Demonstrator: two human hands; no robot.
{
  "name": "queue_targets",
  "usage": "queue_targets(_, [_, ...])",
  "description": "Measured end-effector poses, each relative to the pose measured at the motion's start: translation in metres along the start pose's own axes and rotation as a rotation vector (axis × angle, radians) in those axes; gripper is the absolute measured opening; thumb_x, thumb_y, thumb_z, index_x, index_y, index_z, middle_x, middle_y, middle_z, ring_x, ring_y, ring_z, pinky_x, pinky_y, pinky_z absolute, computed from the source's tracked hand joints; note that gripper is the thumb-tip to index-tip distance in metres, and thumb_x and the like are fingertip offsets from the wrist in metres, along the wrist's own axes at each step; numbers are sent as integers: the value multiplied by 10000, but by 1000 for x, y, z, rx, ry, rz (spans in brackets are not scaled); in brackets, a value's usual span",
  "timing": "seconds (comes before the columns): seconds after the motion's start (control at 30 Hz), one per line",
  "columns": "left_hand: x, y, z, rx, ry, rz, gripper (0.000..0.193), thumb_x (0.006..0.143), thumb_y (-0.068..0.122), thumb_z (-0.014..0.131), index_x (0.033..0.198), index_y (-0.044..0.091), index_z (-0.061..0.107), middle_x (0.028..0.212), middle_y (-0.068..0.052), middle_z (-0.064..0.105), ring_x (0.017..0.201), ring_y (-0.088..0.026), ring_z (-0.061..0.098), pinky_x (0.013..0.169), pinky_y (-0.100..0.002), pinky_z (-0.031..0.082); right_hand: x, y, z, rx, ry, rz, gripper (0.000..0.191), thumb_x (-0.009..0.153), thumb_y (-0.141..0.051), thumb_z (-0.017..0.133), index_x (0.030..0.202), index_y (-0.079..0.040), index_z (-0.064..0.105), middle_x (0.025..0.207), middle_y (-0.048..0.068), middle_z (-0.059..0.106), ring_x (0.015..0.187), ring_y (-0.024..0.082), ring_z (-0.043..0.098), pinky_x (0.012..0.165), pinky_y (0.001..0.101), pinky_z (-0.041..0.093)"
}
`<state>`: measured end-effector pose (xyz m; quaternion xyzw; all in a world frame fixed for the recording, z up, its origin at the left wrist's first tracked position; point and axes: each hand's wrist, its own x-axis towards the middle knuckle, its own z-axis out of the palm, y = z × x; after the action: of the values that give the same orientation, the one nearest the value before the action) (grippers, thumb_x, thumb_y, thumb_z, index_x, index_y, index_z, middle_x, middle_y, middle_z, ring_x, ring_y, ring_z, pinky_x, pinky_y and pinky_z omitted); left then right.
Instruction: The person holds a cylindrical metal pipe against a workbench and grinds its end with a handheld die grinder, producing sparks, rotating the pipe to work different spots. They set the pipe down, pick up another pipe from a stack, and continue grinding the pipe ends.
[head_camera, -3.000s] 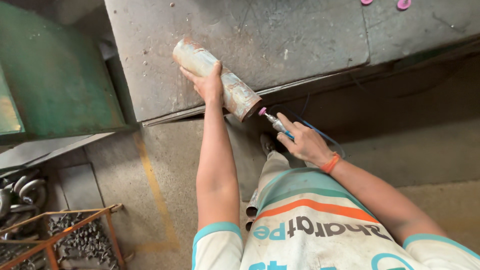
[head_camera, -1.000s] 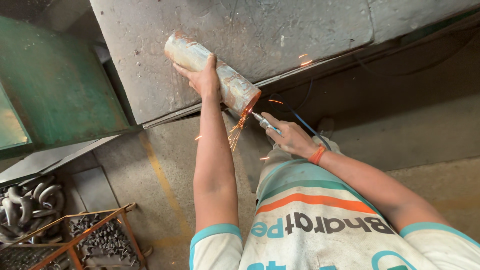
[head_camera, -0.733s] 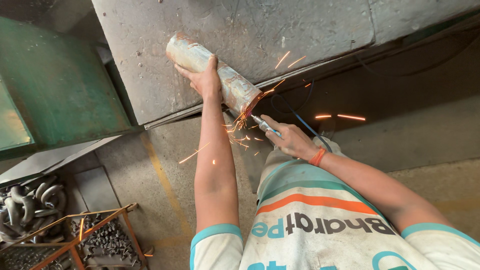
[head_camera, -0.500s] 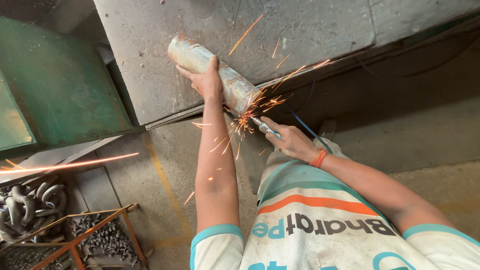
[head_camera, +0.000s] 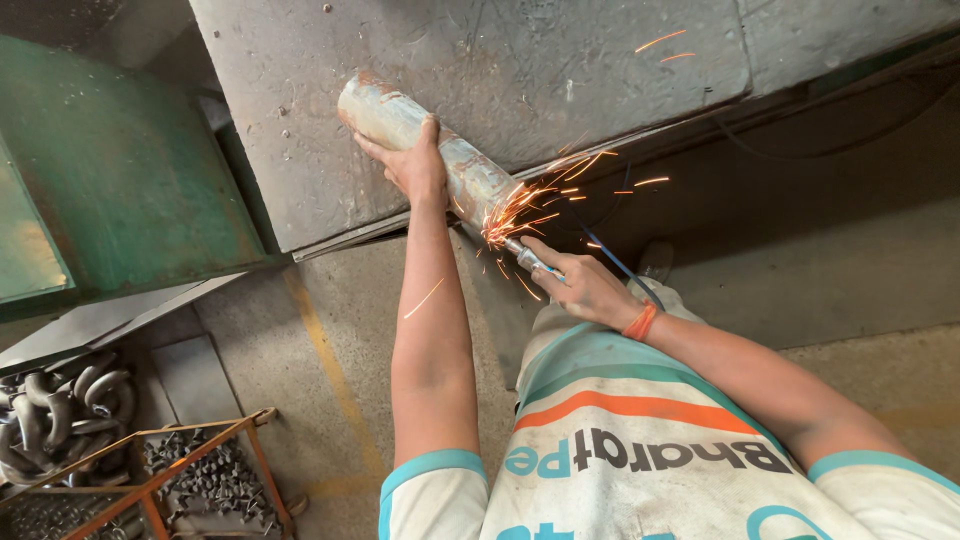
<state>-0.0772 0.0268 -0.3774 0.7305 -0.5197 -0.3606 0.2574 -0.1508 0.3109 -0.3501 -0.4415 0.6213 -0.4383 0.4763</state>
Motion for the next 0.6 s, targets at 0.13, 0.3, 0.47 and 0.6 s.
queue_targets(0.13, [4,-2,1,19,19,56,1317,683,404,879,1623,250,-30,1462,-350,457,1342,-471,494,1146,-501,383,-1,-6,-2,4,-77,212,599,978,-297,544,1552,-193,410,957,182,738,775,298,718,775,365,545])
queue_targets(0.3, [4,-6,1,-42,18,90,1301,690,391,868,1628,241,-20,1491,-338,439,1348,-463,508,1147,-494,392,-8,-7,-3,-71,3,19,562,998,-278,576,1535,-156,463,949,178,719,788,290,697,752,377,542])
queue_targets(0.47, [6,-6,3,-10,26,57,1304,694,392,882,1625,252,-20,1521,-325,407,1395,-464,433,1162,-501,358,-6,3,-8,-17,54,112,563,1000,-285,555,1539,-161,451,899,156,727,718,254,688,730,358,548])
queue_targets(0.6, [8,-10,6,5,16,27,1306,694,398,877,1625,260,-29,1546,-315,370,1415,-451,409,1165,-506,348,0,12,-4,6,22,183,578,1000,-293,557,1549,-156,442,869,158,722,694,240,662,723,353,540])
